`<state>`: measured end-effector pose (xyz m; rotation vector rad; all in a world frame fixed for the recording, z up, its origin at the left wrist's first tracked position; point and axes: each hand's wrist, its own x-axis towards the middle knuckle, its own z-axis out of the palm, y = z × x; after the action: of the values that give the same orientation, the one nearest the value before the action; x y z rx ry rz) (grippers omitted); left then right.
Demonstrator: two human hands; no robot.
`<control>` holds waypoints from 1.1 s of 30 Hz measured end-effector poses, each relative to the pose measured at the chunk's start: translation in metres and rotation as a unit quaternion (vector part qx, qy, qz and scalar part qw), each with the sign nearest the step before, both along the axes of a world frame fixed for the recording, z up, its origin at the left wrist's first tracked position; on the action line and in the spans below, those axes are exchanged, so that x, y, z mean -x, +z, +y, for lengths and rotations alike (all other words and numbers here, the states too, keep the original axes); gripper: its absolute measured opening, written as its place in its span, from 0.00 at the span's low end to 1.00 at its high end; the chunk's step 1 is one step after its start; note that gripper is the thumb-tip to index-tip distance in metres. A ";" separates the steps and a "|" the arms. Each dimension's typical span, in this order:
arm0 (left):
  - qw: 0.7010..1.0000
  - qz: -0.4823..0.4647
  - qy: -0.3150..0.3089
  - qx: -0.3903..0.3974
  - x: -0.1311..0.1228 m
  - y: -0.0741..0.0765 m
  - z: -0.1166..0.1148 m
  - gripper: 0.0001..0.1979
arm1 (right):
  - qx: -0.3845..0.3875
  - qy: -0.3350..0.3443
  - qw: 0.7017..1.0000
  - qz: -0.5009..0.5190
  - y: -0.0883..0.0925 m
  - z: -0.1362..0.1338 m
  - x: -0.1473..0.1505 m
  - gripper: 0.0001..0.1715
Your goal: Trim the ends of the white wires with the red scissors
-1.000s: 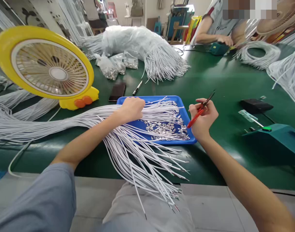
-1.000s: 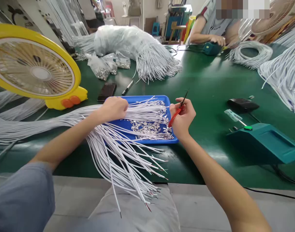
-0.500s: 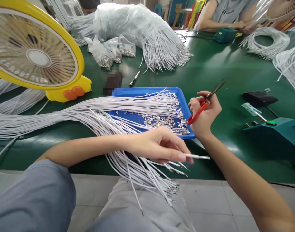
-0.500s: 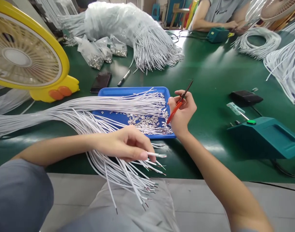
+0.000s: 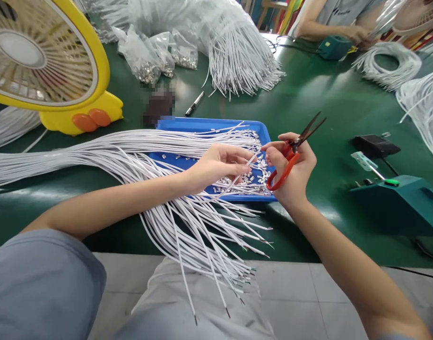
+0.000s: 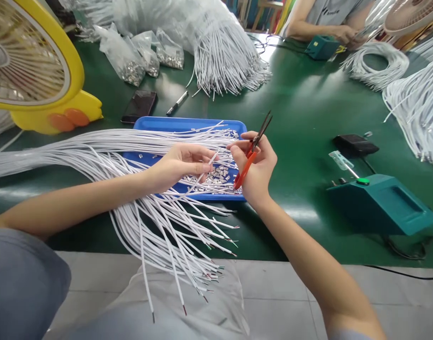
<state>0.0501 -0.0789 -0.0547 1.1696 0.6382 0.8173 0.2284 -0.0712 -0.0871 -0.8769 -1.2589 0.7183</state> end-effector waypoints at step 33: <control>0.994 0.043 0.042 -0.089 0.002 -0.002 -0.005 0.11 | -0.015 -0.076 0.997 -0.017 -0.009 0.000 0.001 0.08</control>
<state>0.0482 -0.0835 -0.0568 1.3533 0.7001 0.9130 0.2272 -0.0711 -0.0957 -0.9532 -1.2160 0.5652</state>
